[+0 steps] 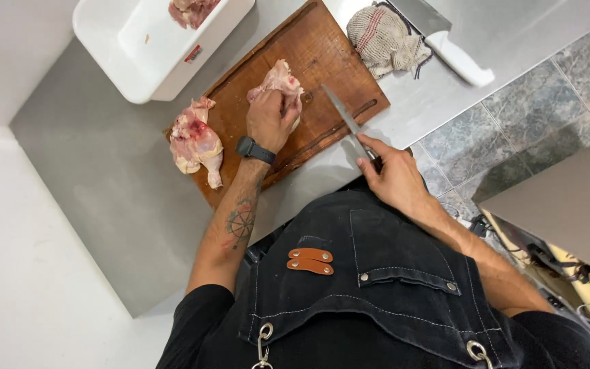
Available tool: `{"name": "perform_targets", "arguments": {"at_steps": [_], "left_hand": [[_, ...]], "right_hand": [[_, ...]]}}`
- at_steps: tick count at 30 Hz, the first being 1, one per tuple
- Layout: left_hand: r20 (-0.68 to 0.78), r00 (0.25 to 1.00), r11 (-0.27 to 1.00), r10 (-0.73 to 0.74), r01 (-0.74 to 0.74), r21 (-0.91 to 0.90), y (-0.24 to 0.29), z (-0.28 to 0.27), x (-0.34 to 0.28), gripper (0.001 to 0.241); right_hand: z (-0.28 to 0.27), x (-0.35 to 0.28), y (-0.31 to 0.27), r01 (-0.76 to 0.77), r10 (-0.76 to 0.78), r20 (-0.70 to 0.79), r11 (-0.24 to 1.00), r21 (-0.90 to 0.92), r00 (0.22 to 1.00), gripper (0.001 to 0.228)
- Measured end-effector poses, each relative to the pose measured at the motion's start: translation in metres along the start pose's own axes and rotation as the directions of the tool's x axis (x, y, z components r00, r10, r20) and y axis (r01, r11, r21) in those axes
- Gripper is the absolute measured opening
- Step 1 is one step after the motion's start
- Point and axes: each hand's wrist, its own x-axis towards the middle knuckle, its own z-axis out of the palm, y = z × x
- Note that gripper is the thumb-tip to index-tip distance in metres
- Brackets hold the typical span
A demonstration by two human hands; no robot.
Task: Deboning and trimming raw chicken thighs on a wooden cutting board using a chef's knife.
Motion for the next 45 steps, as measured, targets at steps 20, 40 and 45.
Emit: {"name": "perform_targets", "arguments": {"at_steps": [20,40,45], "left_hand": [[-0.030,0.863,0.834,-0.504,0.477,-0.278,0.040,-0.017,-0.003,0.061],[-0.010,0.995,0.993,-0.101,0.100,-0.068,0.028,-0.019,0.003,0.043],[0.173,0.874,0.800,0.454,-0.485,0.353,0.014,-0.011,-0.018,0.017]], "right_hand": [[-0.009,0.035,-0.002,0.386,-0.319,0.221,0.809,-0.443,0.922,0.045],[0.024,0.053,-0.037,0.120,-0.121,0.002,0.982,-0.144,0.993,0.048],[-0.029,0.037,-0.046,0.038,-0.034,0.077,0.998,-0.045,0.996,0.047]]}}
